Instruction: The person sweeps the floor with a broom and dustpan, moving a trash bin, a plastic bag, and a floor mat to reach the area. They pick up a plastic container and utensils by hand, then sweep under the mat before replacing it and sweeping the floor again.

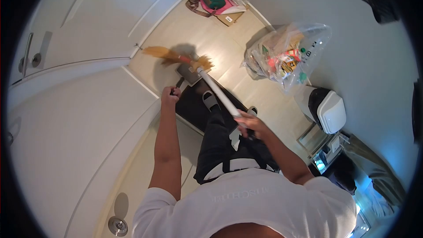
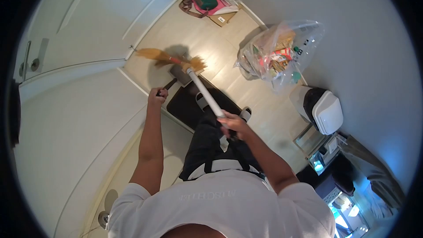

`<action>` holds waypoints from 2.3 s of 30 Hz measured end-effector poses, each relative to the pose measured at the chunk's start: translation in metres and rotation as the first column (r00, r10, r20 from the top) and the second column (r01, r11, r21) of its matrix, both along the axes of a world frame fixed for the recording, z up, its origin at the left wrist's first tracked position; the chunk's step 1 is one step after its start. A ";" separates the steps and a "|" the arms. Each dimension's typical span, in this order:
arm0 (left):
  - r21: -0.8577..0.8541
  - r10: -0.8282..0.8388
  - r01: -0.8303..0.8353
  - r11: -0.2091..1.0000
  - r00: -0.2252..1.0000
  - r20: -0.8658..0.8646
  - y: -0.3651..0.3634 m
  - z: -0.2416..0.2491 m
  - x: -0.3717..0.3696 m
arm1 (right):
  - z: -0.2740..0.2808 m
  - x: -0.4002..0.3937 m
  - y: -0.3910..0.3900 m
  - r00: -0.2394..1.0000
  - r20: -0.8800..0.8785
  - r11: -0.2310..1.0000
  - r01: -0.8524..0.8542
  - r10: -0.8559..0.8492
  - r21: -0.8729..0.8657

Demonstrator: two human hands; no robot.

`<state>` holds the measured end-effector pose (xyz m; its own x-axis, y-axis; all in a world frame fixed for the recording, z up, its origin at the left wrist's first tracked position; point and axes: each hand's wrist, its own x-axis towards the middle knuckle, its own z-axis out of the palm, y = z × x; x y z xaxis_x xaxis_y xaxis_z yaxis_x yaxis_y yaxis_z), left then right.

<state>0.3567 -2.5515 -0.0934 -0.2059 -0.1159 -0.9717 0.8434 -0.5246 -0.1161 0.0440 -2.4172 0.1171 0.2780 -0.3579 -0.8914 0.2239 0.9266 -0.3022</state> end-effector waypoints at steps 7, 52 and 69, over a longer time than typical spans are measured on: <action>0.098 0.229 -0.218 0.971 0.967 -0.114 0.055 0.031 0.070 | -0.055 -0.017 -0.050 0.961 -0.276 0.995 -0.031 0.004 -0.092; 0.175 0.917 -0.900 0.398 0.394 -0.060 0.139 0.018 0.090 | -0.137 0.152 -0.165 0.758 -0.406 0.745 -0.625 0.510 -0.232; 0.274 0.856 -0.834 0.479 0.374 -0.358 0.174 0.005 0.097 | 0.016 0.026 -0.060 0.737 -0.354 0.813 -0.561 0.575 0.154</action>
<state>0.4536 -2.3772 -0.0887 -0.3741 -0.4223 -0.8257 0.7058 0.4479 -0.5489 0.0698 -2.4768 0.1335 0.0705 -0.2069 -0.9758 -0.4683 0.8569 -0.2155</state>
